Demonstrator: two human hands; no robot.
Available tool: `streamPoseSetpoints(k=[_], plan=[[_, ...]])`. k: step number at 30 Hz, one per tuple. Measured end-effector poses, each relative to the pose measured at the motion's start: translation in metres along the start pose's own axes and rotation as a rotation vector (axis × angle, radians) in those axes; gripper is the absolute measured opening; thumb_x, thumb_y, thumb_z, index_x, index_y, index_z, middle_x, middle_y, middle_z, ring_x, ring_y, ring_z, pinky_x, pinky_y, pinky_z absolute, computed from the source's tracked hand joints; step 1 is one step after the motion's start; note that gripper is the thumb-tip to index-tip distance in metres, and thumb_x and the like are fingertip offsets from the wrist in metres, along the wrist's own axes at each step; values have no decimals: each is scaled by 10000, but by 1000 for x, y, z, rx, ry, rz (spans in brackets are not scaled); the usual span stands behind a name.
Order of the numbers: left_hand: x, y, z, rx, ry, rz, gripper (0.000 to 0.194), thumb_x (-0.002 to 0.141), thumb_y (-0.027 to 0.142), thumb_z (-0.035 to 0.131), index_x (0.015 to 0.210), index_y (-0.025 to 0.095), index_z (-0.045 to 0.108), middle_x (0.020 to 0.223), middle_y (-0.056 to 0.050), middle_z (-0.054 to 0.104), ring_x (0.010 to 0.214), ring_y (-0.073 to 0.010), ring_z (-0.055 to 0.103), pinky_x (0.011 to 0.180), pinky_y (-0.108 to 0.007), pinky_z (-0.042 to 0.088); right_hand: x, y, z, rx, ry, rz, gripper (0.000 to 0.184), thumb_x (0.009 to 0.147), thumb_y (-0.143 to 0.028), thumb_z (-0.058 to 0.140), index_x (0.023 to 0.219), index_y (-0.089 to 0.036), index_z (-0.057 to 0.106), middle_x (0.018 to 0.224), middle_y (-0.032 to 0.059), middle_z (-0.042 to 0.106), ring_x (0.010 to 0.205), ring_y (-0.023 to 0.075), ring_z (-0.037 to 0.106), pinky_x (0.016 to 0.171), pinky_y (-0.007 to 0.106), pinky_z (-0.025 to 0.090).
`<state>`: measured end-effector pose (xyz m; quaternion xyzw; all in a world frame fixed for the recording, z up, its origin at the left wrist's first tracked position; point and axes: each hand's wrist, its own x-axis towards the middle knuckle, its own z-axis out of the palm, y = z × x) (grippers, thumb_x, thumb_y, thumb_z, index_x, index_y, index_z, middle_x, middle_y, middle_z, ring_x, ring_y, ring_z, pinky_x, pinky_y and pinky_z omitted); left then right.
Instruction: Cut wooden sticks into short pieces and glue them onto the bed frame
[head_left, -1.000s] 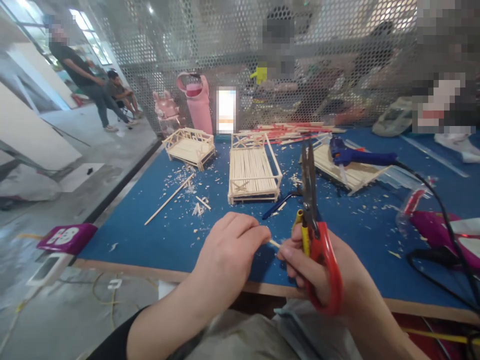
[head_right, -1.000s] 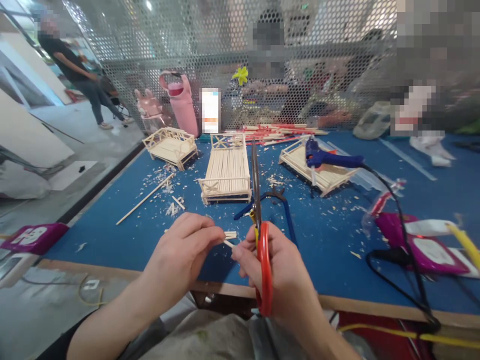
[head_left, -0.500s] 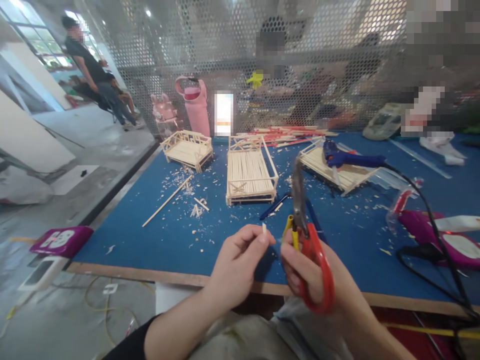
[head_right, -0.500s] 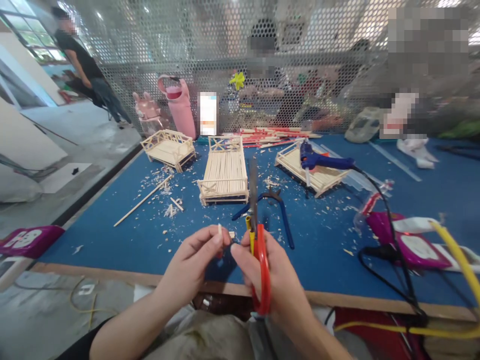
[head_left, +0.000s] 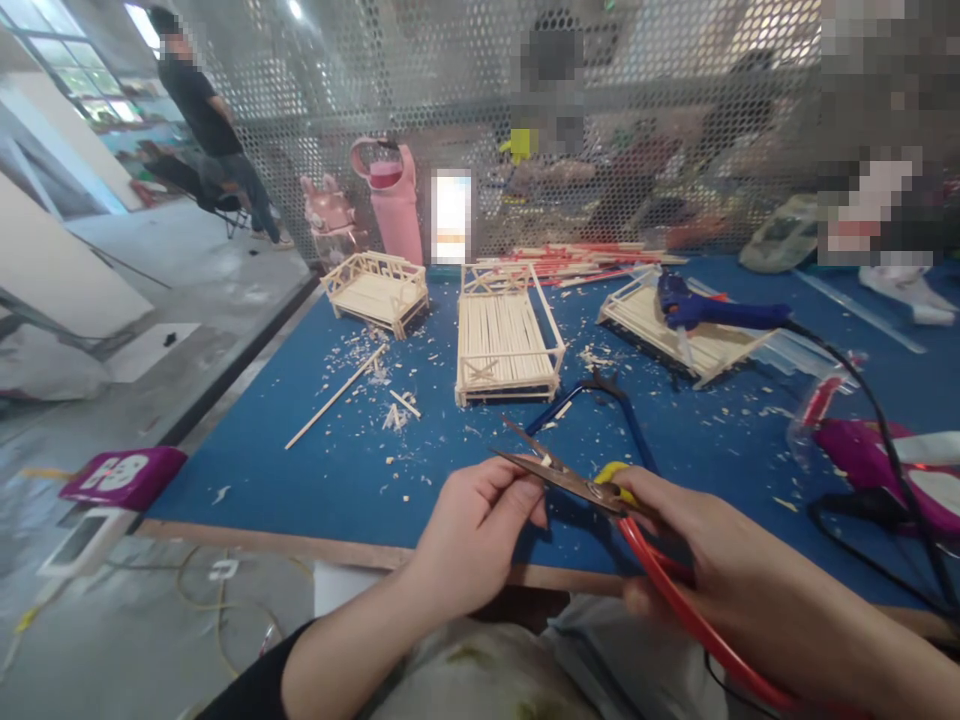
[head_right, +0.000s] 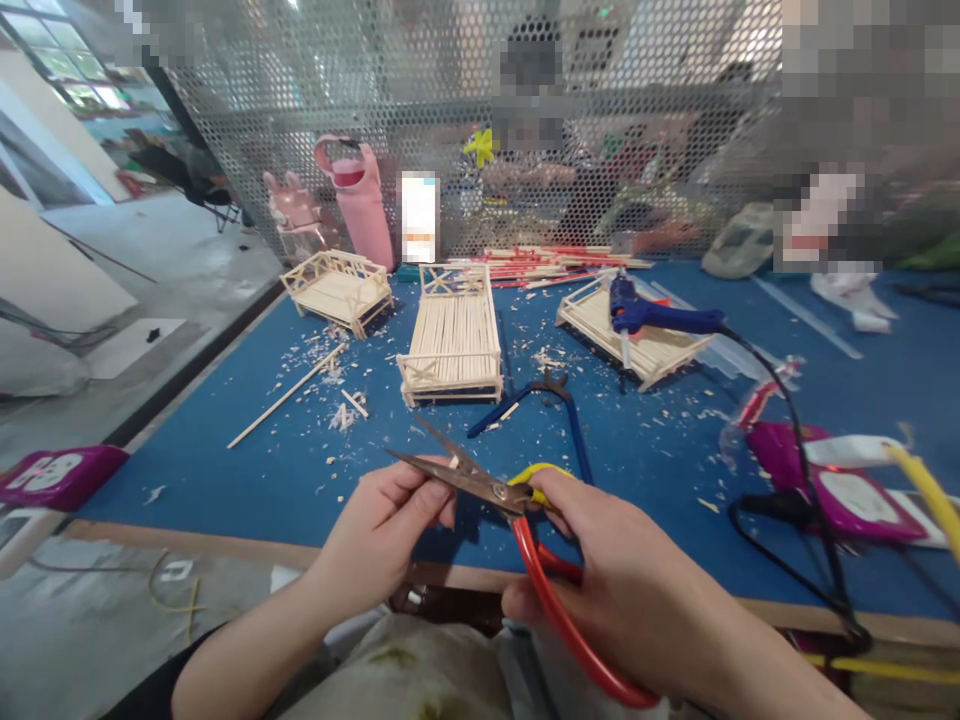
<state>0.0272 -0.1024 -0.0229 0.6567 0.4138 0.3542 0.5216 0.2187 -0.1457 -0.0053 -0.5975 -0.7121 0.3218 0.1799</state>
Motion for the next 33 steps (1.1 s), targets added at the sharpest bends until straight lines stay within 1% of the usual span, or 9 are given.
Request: streamPoseSetpoints(k=[5, 7, 11, 16, 19, 22, 26, 30, 33], plan=[[-2, 0, 0, 29, 18, 14, 317, 877, 283, 464, 598, 166, 556, 606, -3, 594, 615, -124, 546, 610, -213, 433, 3, 6, 4, -35, 24, -36, 132, 678, -195, 583, 729, -241, 471, 624, -50, 563, 537, 115, 470, 482, 210, 374], [-3, -1, 2, 51, 32, 29, 319, 882, 283, 459, 604, 165, 559, 604, 1, 593, 614, -122, 549, 614, -211, 428, 4, 10, 7, -62, 89, -83, 89, 704, -187, 539, 768, -235, 500, 694, -17, 606, 573, 130, 513, 519, 228, 409], [-5, -3, 6, 39, 9, 57, 295, 888, 262, 444, 642, 167, 576, 613, 7, 586, 616, -118, 549, 615, -208, 420, 2, 12, 9, -108, 182, -204, 176, 751, -205, 480, 912, -211, 552, 863, 68, 659, 738, 194, 613, 650, 294, 488], [-8, -4, 7, 2, -15, 66, 253, 874, 199, 432, 681, 166, 592, 623, 9, 576, 624, -116, 546, 617, -203, 419, -1, 9, 9, -144, 153, -207, 152, 778, -197, 436, 891, -207, 538, 917, 111, 646, 833, 232, 624, 722, 360, 518], [-8, -4, 7, -36, -45, 46, 241, 856, 181, 448, 651, 164, 575, 612, 10, 560, 609, -109, 520, 593, -194, 403, -1, 8, 8, -136, 121, -207, 217, 752, -176, 435, 937, -200, 544, 951, 119, 647, 863, 245, 624, 757, 390, 522], [-8, -1, 7, -105, -86, -1, 258, 849, 237, 470, 616, 158, 548, 578, 8, 519, 566, -102, 478, 540, -185, 381, 0, 6, 6, -114, 100, -239, 324, 724, -133, 432, 1022, -201, 542, 994, 109, 653, 887, 232, 623, 785, 373, 523], [-8, 2, 7, -162, -117, 3, 293, 857, 296, 464, 615, 149, 537, 556, 11, 485, 521, -90, 432, 486, -176, 349, 2, 6, 3, -105, 75, -307, 279, 713, -118, 430, 942, -221, 552, 948, 83, 662, 823, 208, 630, 736, 326, 534], [-8, 2, 4, -27, -104, 105, 274, 853, 196, 440, 601, 151, 538, 563, 13, 512, 538, -91, 455, 514, -180, 362, 3, 10, 4, -212, 170, -361, 318, 728, -127, 444, 1021, -191, 547, 947, 114, 665, 822, 225, 634, 717, 344, 531], [-8, 0, 2, 125, -58, 203, 271, 837, 135, 433, 596, 159, 556, 591, 3, 562, 590, -111, 511, 573, -199, 403, 4, 11, 3, -313, 178, -385, 304, 733, -130, 456, 1021, -174, 547, 953, 138, 660, 818, 233, 633, 700, 355, 528]])
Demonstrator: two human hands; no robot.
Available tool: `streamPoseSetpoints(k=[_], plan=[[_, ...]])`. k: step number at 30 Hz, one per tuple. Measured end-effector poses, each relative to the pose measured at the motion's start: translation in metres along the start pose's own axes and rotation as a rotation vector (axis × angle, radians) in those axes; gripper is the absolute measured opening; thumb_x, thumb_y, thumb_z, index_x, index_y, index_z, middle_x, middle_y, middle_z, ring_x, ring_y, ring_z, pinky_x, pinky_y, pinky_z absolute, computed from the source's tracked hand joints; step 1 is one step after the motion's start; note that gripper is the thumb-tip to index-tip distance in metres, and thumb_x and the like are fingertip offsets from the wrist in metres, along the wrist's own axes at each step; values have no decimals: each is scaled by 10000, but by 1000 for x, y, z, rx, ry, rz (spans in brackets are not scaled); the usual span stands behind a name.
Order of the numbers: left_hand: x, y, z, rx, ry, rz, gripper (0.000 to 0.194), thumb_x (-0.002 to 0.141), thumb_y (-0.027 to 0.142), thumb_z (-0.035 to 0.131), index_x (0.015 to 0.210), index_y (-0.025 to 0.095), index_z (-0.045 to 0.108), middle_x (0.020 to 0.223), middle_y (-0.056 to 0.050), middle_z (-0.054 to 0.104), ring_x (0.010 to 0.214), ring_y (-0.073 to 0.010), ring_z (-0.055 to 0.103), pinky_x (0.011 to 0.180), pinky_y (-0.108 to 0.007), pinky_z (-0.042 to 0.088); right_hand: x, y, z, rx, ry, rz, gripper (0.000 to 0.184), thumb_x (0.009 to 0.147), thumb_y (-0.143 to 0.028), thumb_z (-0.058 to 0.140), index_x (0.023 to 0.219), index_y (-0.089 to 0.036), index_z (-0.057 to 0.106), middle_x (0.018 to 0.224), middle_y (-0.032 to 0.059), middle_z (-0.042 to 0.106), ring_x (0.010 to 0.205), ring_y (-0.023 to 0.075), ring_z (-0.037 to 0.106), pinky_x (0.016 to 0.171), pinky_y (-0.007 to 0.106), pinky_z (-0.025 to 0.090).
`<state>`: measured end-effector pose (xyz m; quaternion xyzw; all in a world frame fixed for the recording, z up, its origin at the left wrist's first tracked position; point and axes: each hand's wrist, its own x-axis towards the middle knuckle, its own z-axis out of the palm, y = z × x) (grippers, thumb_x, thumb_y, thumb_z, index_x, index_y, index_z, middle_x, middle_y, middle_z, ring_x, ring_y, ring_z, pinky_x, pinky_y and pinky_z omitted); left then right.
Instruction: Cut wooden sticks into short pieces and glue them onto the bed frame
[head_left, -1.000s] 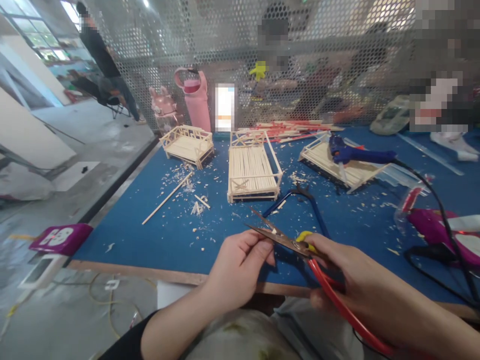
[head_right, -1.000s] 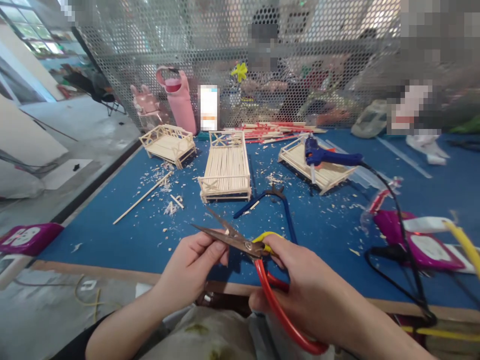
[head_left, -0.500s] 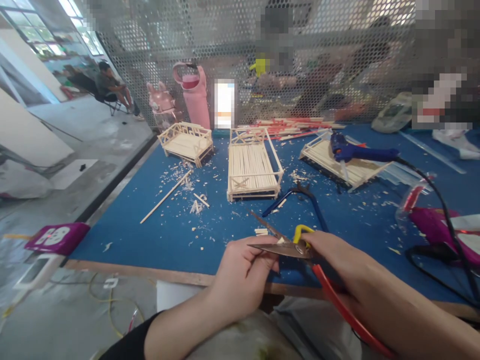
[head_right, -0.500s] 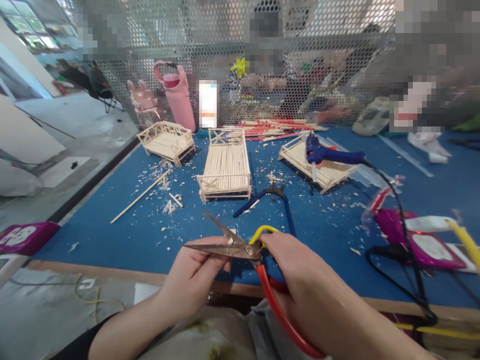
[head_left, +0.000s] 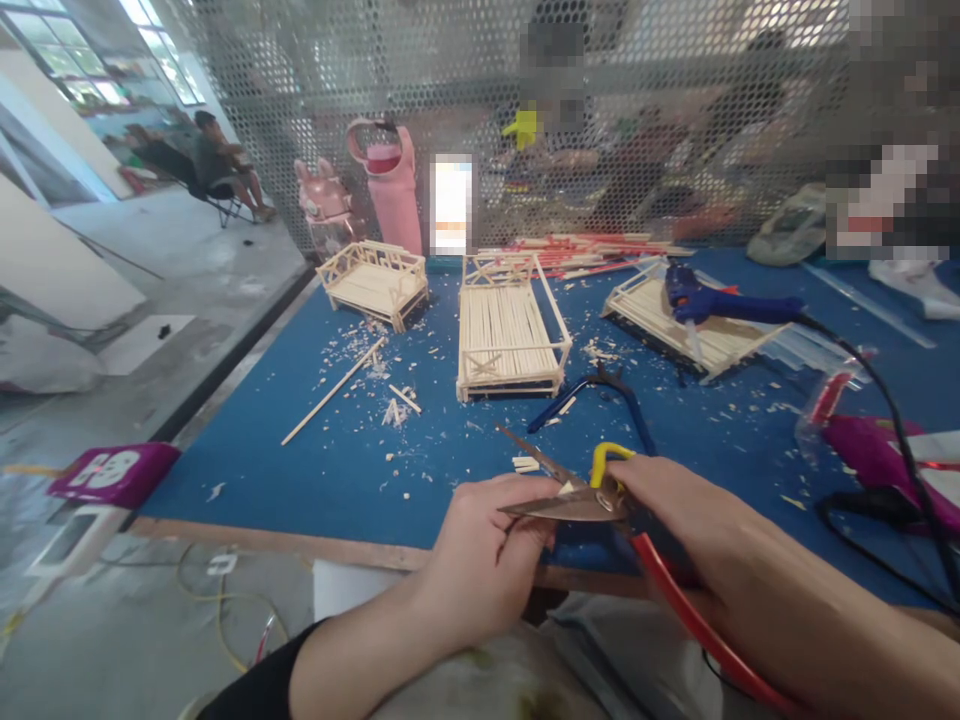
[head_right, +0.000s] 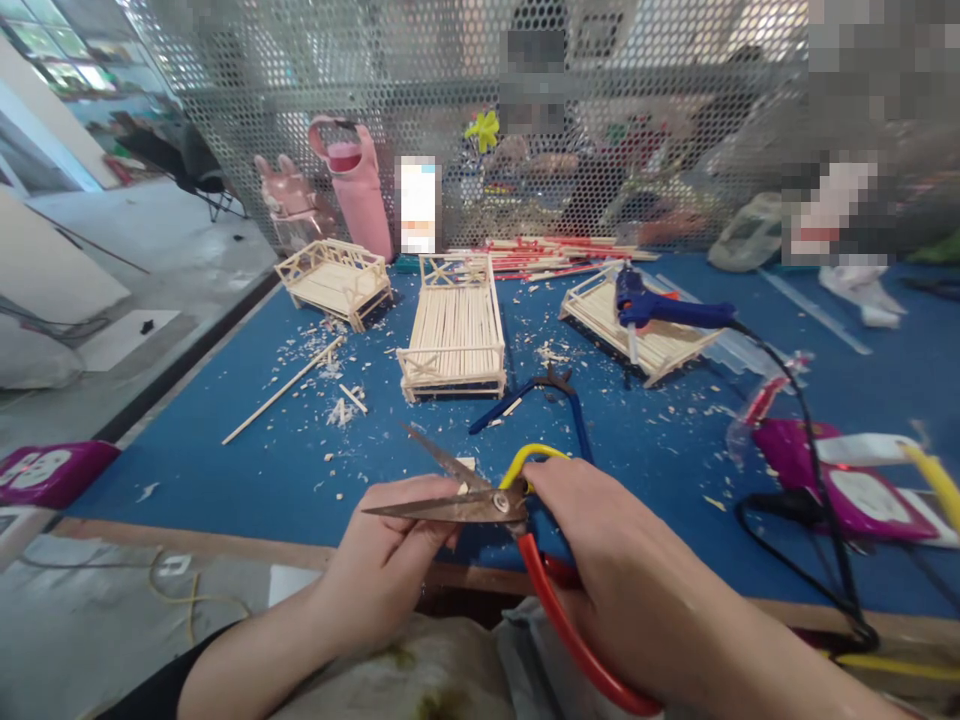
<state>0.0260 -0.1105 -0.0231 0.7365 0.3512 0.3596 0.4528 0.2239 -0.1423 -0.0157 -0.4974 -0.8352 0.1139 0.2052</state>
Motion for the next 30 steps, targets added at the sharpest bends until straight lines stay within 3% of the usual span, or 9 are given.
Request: streamPoseSetpoints(k=[5, 8, 12, 15, 18, 23, 26, 30], plan=[[0, -5, -1, 154, 48, 144, 286, 850, 97, 409, 667, 173, 615, 615, -5, 591, 652, -129, 560, 638, -217, 451, 5, -3, 0, -108, 62, -35, 236, 730, -124, 429, 941, -146, 534, 851, 149, 660, 731, 237, 625, 613, 354, 512], [0, -6, -1, 215, 58, 187, 285, 859, 98, 403, 728, 179, 643, 608, -6, 577, 646, -133, 558, 652, -224, 468, 7, -3, 1, -150, 83, -21, 135, 705, -109, 397, 755, -203, 480, 664, 74, 616, 563, 192, 559, 513, 305, 459], [-2, -8, 3, 221, 48, 195, 292, 876, 132, 404, 765, 192, 668, 627, -15, 592, 620, -135, 551, 630, -227, 468, 3, 3, 8, -133, -3, 52, 126, 684, -133, 411, 650, -246, 366, 513, -19, 522, 429, 134, 433, 422, 245, 337], [-3, -11, 7, 199, 59, 118, 297, 901, 194, 418, 756, 191, 677, 611, -14, 607, 602, -131, 560, 609, -219, 457, 1, 9, 13, -85, -75, 127, 114, 697, -169, 415, 633, -245, 360, 467, -51, 487, 390, 112, 377, 404, 237, 273], [-4, -15, 9, 146, 121, -29, 307, 911, 246, 436, 711, 172, 656, 593, -2, 612, 597, -121, 578, 607, -207, 454, 2, 15, 9, -42, -98, 252, 48, 709, -215, 426, 686, -235, 464, 509, -40, 542, 423, 122, 447, 423, 235, 297], [-1, -17, -4, 78, 132, -153, 261, 921, 267, 422, 1028, 163, 637, 718, -4, 686, 702, -131, 636, 710, -229, 489, 4, 22, -7, -65, 92, 405, 131, 730, -306, 426, 726, -242, 539, 485, -35, 543, 407, 139, 469, 421, 243, 338], [10, -15, -21, 310, 133, -136, 248, 917, 263, 440, 966, 180, 668, 775, -16, 705, 746, -149, 647, 716, -248, 489, 3, 25, -15, -78, 119, 471, 126, 685, -325, 427, 644, -249, 518, 455, -27, 535, 383, 145, 460, 413, 248, 348], [35, -13, -38, 768, -70, -74, 233, 879, 250, 519, 792, 165, 717, 792, -62, 713, 778, -209, 639, 743, -325, 485, 1, 28, -20, -98, 149, 694, 226, 590, -414, 429, 666, -262, 579, 526, 20, 634, 473, 217, 588, 458, 286, 401]])
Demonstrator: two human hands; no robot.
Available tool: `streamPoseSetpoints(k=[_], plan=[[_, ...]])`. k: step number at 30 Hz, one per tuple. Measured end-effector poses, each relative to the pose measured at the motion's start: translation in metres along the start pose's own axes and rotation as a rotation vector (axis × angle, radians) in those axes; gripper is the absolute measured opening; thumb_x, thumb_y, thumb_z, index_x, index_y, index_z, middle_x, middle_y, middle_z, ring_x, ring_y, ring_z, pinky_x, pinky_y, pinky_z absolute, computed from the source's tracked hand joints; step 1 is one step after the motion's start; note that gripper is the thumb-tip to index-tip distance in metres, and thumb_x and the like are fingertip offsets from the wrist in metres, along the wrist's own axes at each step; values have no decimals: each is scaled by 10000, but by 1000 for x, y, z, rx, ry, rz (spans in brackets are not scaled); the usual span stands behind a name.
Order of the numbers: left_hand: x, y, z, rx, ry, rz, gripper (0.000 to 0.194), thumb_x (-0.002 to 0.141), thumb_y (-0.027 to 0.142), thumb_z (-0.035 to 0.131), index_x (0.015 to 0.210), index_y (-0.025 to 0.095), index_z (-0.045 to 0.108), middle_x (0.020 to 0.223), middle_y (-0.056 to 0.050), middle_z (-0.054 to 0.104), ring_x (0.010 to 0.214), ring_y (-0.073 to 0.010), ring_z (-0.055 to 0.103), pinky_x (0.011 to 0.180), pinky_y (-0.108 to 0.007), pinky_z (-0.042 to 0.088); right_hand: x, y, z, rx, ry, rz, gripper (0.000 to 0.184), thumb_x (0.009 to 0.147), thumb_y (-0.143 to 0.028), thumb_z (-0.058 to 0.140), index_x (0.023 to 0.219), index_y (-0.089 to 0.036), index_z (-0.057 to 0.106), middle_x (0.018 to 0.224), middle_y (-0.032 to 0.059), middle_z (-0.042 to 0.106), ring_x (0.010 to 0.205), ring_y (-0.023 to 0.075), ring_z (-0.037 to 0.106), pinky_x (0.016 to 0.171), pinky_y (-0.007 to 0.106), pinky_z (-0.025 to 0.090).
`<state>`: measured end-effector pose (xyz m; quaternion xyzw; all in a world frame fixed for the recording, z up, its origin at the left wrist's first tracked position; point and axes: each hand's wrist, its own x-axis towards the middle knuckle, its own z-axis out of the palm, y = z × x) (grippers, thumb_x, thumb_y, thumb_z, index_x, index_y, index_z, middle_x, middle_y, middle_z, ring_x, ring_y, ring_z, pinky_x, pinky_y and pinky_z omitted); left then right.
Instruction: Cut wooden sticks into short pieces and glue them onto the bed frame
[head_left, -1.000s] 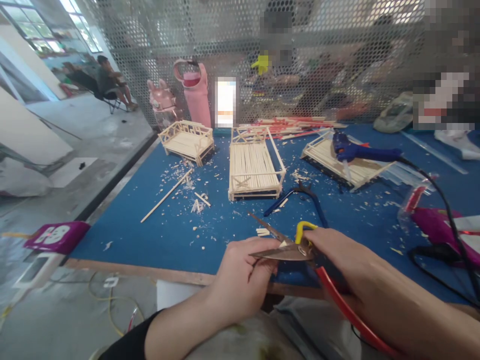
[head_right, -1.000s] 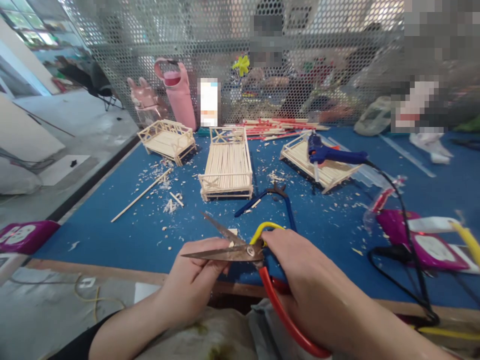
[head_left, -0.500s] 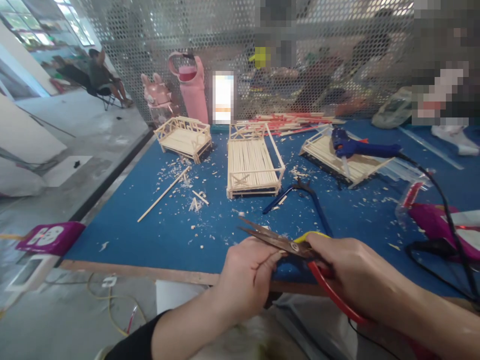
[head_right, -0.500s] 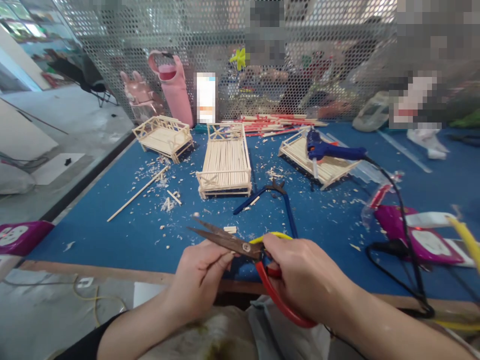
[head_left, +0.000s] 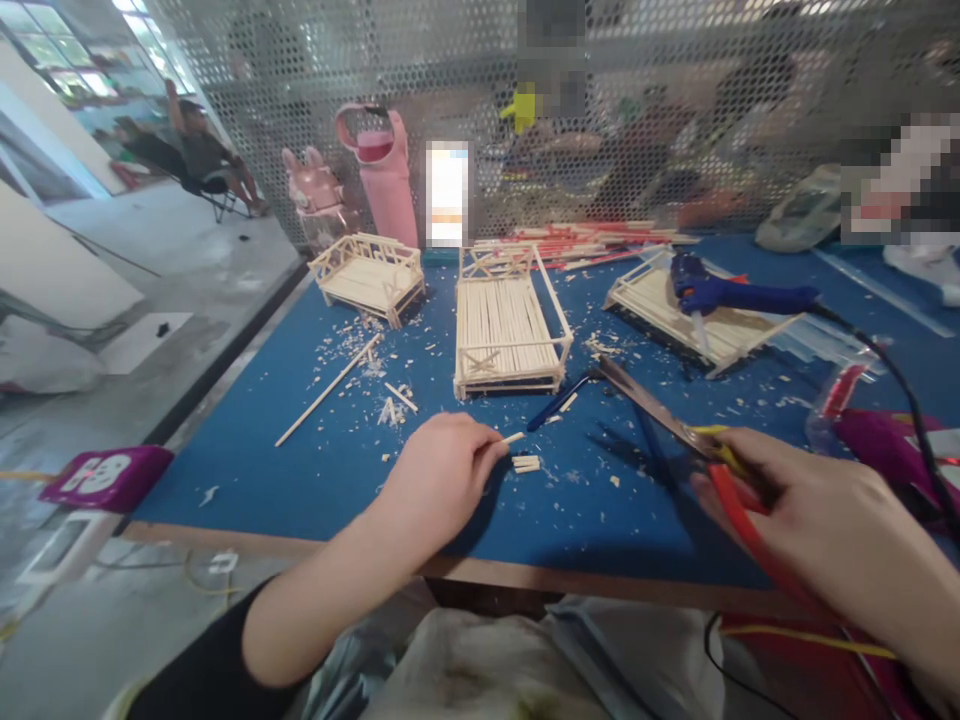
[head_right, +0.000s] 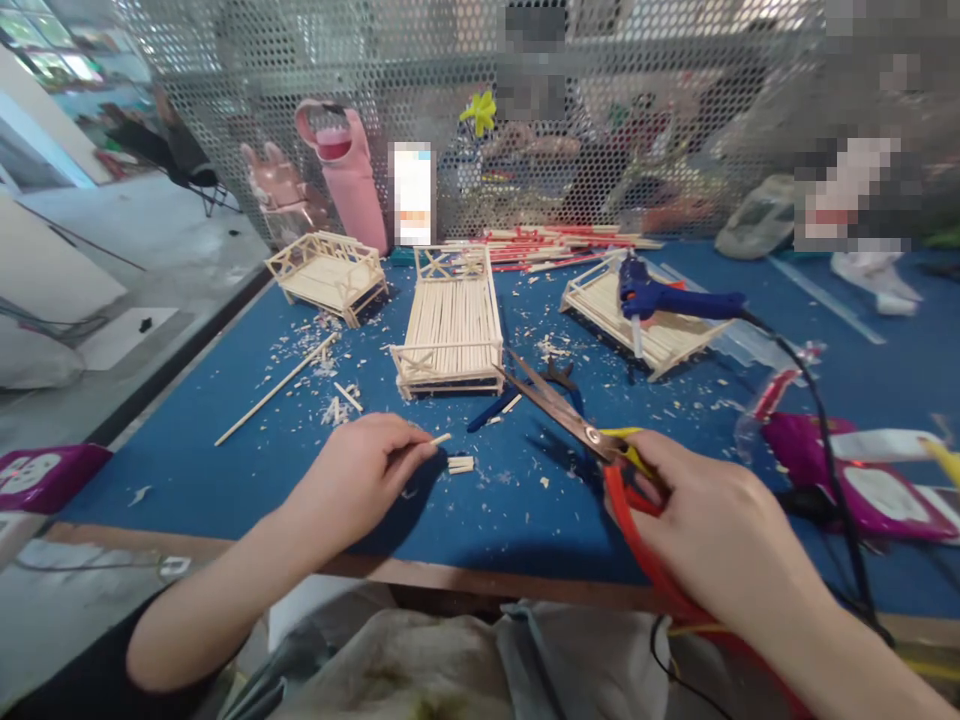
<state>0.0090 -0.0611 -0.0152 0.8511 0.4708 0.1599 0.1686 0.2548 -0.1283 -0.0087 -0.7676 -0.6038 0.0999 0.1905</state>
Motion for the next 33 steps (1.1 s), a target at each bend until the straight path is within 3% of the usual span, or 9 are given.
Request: streamPoseSetpoints(k=[3, 7, 13, 17, 22, 24, 33], plan=[[16, -1, -1, 150, -144, 58, 199, 856, 216, 555, 793, 153, 733, 772, -74, 700, 767, -214, 633, 748, -336, 488, -1, 7, 1, -15, 38, 135, 266, 538, -461, 435, 652, -276, 588, 520, 37, 635, 490, 249, 605, 468, 305, 412], [23, 1, 6, 206, -212, 103, 214, 869, 188, 532, 823, 139, 736, 765, -82, 682, 763, -207, 628, 758, -338, 494, -3, 24, 6, 26, 24, 119, 230, 571, -481, 464, 637, -286, 567, 499, 12, 618, 433, 223, 570, 446, 287, 394], [11, -6, 9, 202, -187, 162, 292, 891, 98, 427, 952, 148, 709, 848, -89, 648, 829, -206, 592, 759, -334, 491, -4, 39, 10, 23, -93, 107, 231, 682, -440, 491, 770, -262, 609, 638, 26, 698, 599, 240, 657, 524, 280, 423], [6, -10, 10, 116, -158, 176, 346, 879, 57, 399, 1031, 186, 682, 904, -67, 623, 868, -191, 570, 786, -325, 485, -3, 41, 13, 24, -92, 184, 253, 644, -435, 514, 804, -271, 622, 624, 21, 692, 616, 261, 657, 521, 294, 422], [13, -3, 13, 82, -150, 108, 280, 912, 172, 437, 1075, 157, 664, 895, -76, 636, 874, -215, 579, 800, -361, 483, -3, 34, 14, 18, -42, 248, 296, 650, -484, 494, 797, -255, 610, 711, 48, 704, 693, 265, 656, 571, 307, 444], [17, 0, 14, 93, -174, 110, 259, 911, 227, 466, 1035, 167, 686, 858, -73, 637, 847, -218, 582, 774, -357, 484, -3, 32, 15, 10, -40, 274, 287, 644, -488, 493, 772, -253, 600, 699, 49, 698, 662, 258, 646, 561, 308, 439], [20, -2, 11, 34, -174, 151, 250, 901, 152, 467, 846, 162, 711, 803, -52, 642, 807, -180, 587, 742, -299, 477, -8, 30, 22, 38, 89, 251, 249, 629, -477, 494, 734, -268, 580, 670, 30, 696, 598, 244, 630, 538, 310, 434]])
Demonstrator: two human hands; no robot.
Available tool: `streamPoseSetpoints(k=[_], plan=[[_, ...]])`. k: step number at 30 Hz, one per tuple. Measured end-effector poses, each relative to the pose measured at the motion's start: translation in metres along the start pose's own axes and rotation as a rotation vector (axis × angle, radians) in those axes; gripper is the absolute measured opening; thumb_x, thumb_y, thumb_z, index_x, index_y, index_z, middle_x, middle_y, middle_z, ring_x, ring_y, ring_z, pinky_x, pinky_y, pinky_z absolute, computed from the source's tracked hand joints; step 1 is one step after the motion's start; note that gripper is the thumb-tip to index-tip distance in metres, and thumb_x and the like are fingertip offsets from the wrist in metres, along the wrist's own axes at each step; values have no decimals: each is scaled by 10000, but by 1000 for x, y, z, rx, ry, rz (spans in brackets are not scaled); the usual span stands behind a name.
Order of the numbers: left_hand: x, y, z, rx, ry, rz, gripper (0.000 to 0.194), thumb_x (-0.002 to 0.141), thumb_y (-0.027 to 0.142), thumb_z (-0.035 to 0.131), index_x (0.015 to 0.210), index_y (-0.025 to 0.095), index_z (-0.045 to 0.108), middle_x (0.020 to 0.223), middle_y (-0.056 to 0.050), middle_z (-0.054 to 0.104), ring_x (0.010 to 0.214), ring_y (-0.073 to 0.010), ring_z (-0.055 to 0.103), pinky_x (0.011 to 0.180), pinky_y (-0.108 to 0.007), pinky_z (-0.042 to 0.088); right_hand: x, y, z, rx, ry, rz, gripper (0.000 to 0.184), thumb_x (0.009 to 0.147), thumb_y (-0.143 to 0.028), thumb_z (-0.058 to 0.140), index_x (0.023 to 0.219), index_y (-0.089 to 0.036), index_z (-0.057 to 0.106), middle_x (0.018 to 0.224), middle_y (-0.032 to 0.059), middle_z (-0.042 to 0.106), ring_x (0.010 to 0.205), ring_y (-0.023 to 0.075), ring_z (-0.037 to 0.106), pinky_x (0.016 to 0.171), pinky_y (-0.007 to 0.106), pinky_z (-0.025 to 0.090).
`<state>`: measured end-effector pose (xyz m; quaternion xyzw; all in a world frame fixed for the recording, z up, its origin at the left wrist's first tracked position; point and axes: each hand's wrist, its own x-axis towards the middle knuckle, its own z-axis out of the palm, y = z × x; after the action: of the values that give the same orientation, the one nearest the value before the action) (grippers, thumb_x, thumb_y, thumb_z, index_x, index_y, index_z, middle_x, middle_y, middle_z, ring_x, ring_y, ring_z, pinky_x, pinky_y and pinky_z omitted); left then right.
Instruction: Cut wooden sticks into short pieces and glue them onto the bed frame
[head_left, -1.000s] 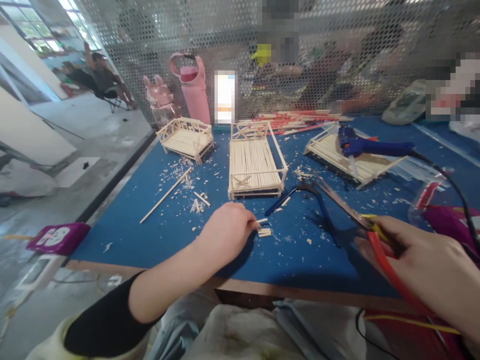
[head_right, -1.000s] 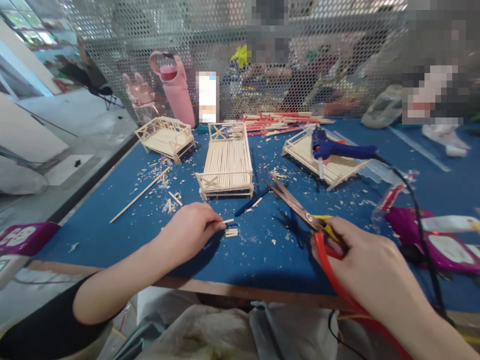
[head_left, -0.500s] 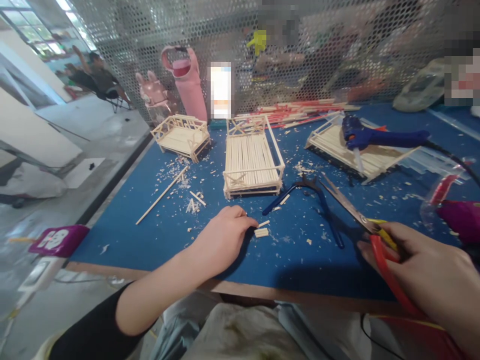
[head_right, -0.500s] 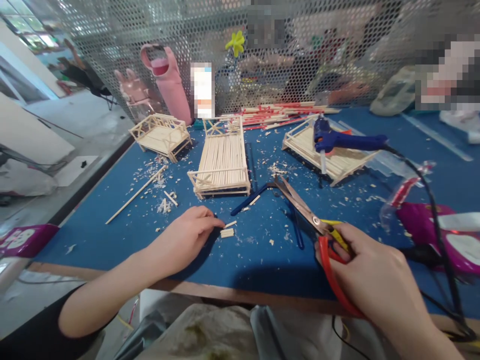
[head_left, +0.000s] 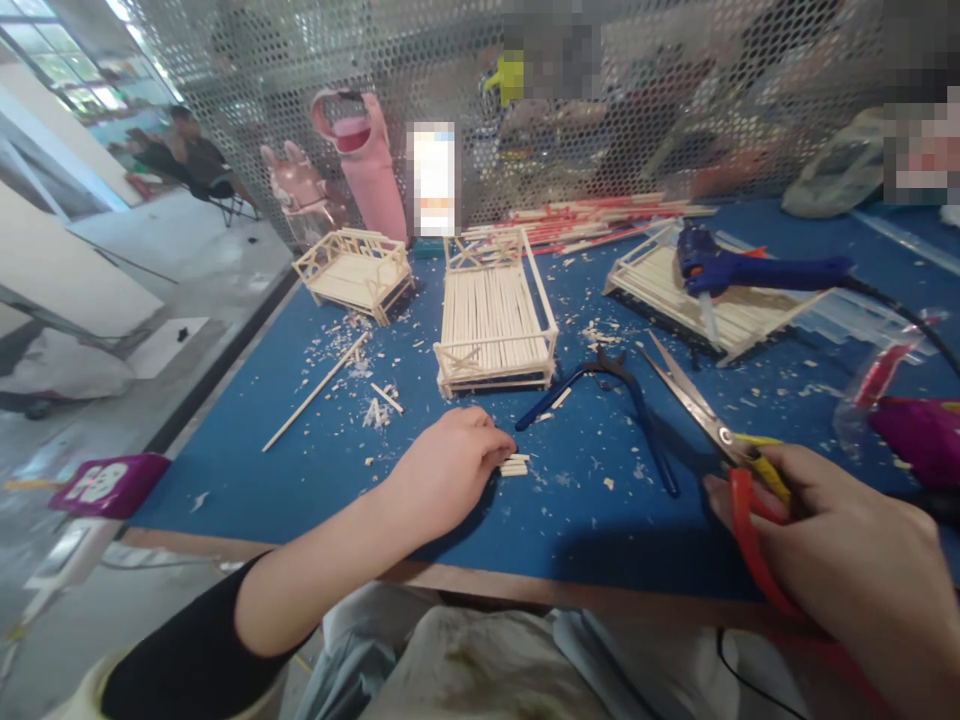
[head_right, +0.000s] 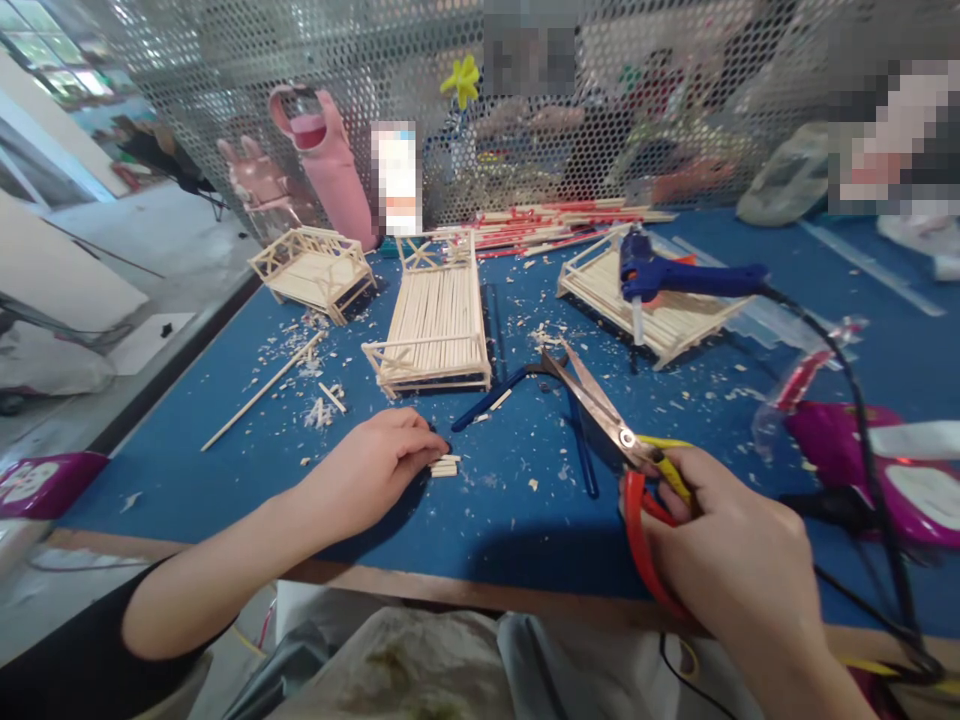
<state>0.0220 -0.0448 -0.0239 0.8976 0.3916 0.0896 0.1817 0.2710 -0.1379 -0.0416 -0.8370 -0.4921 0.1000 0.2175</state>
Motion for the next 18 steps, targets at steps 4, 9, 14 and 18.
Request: streamPoseSetpoints(k=[4, 9, 14, 18], plan=[[-14, 4, 1, -7, 80, -42, 250, 896, 127, 446, 1006, 162, 668, 915, -67, 670, 874, -195, 602, 802, -339, 497, -1, 2, -1, 5, -31, -5, 224, 648, -440, 505, 762, -262, 581, 679, 24, 694, 603, 228, 633, 537, 289, 428], [-28, 10, 12, -14, 223, -92, 404, 861, 209, 543, 1259, 162, 498, 1125, -105, 646, 1017, -237, 577, 885, -424, 486, 2, 7, -1, -2, -25, -25, 161, 635, -397, 540, 726, -268, 568, 630, 9, 670, 575, 226, 619, 503, 277, 413], [-42, -1, 13, 60, 292, -148, 296, 908, 199, 434, 1170, 166, 569, 1107, -104, 649, 990, -221, 594, 857, -389, 504, -1, 7, -1, -20, -37, 14, 242, 642, -440, 540, 806, -270, 587, 677, 25, 684, 629, 252, 634, 515, 297, 434], [-77, -27, 0, 114, 281, -120, 207, 898, 282, 470, 877, 212, 663, 882, -53, 653, 831, -180, 616, 731, -296, 522, -4, 9, 1, -80, 56, 32, 203, 688, -476, 518, 774, -300, 572, 569, 13, 626, 517, 247, 579, 477, 323, 407]])
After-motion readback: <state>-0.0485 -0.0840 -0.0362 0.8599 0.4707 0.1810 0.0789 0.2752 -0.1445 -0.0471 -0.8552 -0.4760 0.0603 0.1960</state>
